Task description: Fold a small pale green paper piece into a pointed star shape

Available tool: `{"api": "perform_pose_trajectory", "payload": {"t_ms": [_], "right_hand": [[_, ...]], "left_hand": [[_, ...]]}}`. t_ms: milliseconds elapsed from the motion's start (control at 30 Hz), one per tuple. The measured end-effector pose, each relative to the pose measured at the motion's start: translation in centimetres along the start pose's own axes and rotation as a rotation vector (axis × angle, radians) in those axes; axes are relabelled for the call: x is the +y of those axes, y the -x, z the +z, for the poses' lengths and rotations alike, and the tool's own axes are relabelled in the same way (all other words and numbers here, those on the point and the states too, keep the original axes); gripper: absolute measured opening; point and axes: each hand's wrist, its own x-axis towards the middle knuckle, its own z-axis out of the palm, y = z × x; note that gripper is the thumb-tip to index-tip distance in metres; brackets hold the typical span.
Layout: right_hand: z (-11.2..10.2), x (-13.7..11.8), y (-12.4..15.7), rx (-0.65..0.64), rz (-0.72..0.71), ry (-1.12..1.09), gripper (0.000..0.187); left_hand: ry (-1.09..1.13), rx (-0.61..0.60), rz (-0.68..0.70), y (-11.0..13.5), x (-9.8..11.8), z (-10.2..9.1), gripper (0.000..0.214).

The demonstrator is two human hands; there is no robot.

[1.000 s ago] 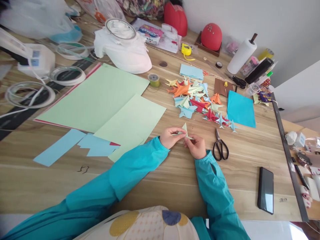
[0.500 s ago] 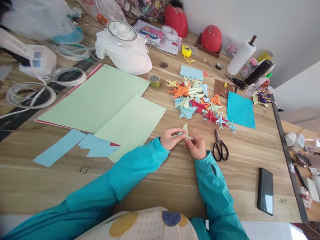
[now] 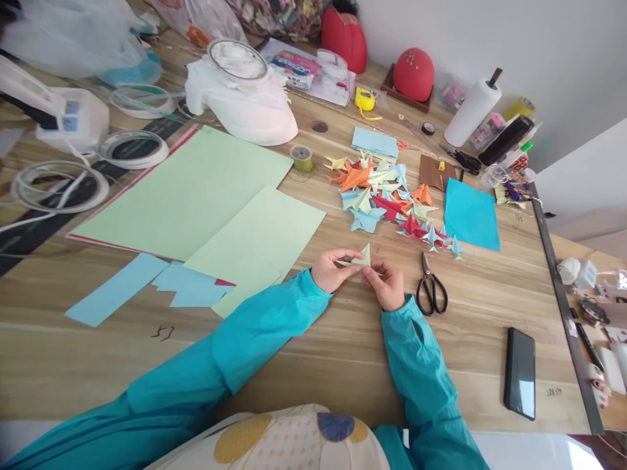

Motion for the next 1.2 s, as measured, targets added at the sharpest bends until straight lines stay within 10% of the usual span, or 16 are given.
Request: {"api": "perform_pose_trajectory", "payload": {"t_ms": [467, 1200], "right_hand": [[-0.7, 0.6, -0.5, 0.068, -0.019, -0.085, 0.022], [-0.3, 0.0, -0.3, 0.043, -0.026, 0.007, 0.033]], "left_hand": [[0.416, -0.067, -0.118, -0.1, -0.1, 0.1, 0.041], [-0.030, -0.072, 0.141, 0.6, 0.1, 0.2, 0.015]]}}
